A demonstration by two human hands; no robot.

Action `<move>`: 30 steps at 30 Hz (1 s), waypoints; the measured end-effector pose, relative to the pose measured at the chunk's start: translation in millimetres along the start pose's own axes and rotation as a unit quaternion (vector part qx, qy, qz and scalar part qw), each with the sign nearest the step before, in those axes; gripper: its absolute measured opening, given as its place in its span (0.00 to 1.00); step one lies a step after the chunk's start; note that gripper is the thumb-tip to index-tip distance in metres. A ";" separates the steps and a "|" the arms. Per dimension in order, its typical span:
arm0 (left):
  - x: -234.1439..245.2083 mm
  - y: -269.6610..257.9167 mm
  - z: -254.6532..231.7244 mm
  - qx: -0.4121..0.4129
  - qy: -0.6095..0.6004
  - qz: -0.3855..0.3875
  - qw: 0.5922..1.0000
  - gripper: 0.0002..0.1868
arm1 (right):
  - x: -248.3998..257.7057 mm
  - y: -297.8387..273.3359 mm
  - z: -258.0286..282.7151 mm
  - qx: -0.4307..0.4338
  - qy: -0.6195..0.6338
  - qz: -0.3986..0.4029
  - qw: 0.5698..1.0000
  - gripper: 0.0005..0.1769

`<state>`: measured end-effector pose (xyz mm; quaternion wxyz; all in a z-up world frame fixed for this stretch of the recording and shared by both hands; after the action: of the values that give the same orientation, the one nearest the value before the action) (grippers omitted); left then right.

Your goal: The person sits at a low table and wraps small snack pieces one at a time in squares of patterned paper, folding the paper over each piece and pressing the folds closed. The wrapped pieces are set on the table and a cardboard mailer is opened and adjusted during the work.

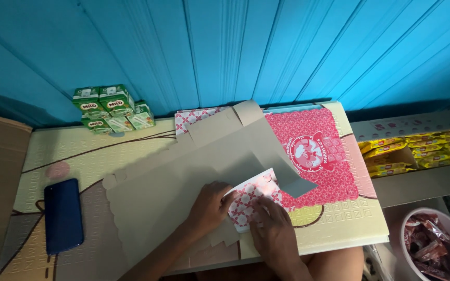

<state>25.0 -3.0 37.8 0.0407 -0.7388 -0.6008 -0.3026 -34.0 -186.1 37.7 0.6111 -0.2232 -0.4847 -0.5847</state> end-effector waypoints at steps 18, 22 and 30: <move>-9.3 -6.2 15.2 0.019 0.029 0.013 0.999 0.11 | 16.8 16.9 -10.7 -0.031 -0.007 -0.032 0.999 0.17; -7.8 -4.9 12.4 0.010 0.025 0.001 1.000 0.10 | 11.0 14.7 -23.7 -0.038 -0.004 -0.017 0.999 0.16; -7.6 -5.2 14.0 0.025 0.030 0.009 0.999 0.07 | 7.8 12.7 -27.0 -0.053 -0.016 -0.024 0.998 0.16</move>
<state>25.2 -2.2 21.0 0.0797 -0.7333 -0.6000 -0.3097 -14.4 -209.8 36.5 0.5765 -0.2532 -0.4675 -0.6204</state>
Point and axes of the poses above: each hand's wrist, its own y-axis towards the middle knuckle, its own x-axis out of the back of the hand, z = x × y, the point moved 4 cm from there along y, towards the middle knuckle, and after that the axes turned 5 degrees about -y, right-handed, at the moved point
